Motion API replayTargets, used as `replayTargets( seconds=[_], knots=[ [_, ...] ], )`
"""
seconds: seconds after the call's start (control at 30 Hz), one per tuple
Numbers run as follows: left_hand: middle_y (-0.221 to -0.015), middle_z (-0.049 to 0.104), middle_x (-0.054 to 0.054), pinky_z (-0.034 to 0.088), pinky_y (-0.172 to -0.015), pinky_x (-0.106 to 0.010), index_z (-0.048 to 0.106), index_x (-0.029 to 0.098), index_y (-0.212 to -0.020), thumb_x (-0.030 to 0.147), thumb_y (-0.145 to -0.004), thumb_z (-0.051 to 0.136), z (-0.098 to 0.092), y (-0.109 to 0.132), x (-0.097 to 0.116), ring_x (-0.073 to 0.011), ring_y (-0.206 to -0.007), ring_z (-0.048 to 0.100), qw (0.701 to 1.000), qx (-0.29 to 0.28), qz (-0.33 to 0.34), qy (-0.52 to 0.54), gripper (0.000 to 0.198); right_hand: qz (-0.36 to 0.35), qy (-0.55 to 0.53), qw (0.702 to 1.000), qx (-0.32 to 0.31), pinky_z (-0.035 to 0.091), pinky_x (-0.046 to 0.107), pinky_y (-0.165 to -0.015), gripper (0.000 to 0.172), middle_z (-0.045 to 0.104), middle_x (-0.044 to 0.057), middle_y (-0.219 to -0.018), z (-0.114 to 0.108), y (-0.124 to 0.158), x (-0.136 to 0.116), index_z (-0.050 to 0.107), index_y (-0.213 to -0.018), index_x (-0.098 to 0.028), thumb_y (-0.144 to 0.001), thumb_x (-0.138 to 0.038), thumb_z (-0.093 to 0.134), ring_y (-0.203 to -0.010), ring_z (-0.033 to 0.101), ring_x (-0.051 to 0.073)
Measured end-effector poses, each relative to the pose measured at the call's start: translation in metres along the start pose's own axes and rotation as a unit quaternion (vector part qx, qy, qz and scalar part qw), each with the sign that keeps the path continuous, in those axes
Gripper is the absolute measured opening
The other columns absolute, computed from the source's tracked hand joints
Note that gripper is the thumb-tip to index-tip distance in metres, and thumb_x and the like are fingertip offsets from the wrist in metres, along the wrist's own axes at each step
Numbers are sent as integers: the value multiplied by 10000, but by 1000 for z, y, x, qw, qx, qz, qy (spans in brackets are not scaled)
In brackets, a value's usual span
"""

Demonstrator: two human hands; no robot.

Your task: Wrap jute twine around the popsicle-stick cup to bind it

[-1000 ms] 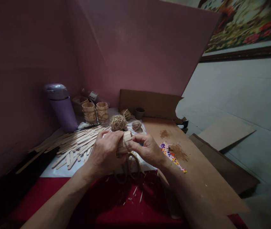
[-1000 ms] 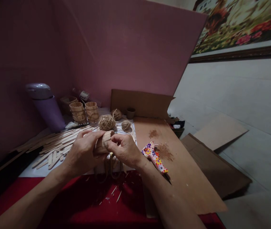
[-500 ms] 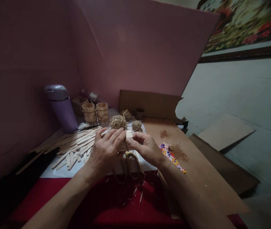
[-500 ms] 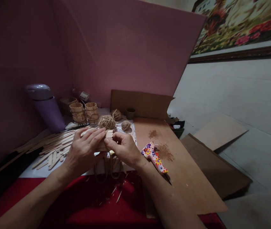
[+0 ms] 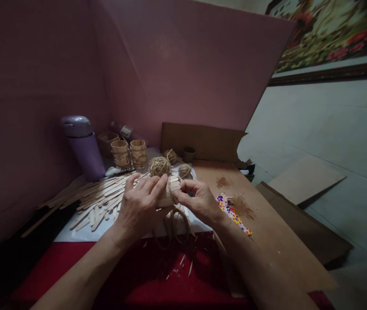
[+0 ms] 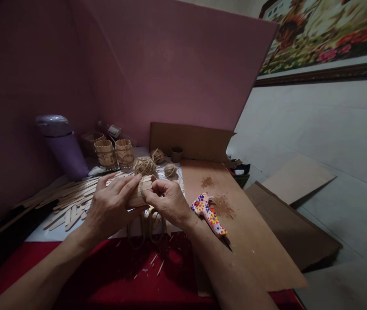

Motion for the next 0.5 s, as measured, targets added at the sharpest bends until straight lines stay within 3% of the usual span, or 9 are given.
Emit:
replayTargets(
  seconds=[0.5],
  knots=[
    [-1118, 693, -163, 336, -979, -532, 535, 139, -1237, 423, -810, 629, 0, -1, 2, -323, -1015, 645, 1000, -1, -4, -16, 521, -1, -1, 1000, -16, 339, 247, -586, 225, 437, -35, -613, 2, 0, 2, 507, -598, -178, -747, -333, 571, -607, 388, 101]
  ],
)
Point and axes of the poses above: each hand's wrist, its own y-axis away from the middle knuckle, its own z-axis out of the palm, x = y × z, the point moved 7 cm from there along -y, towards the middle knuckle
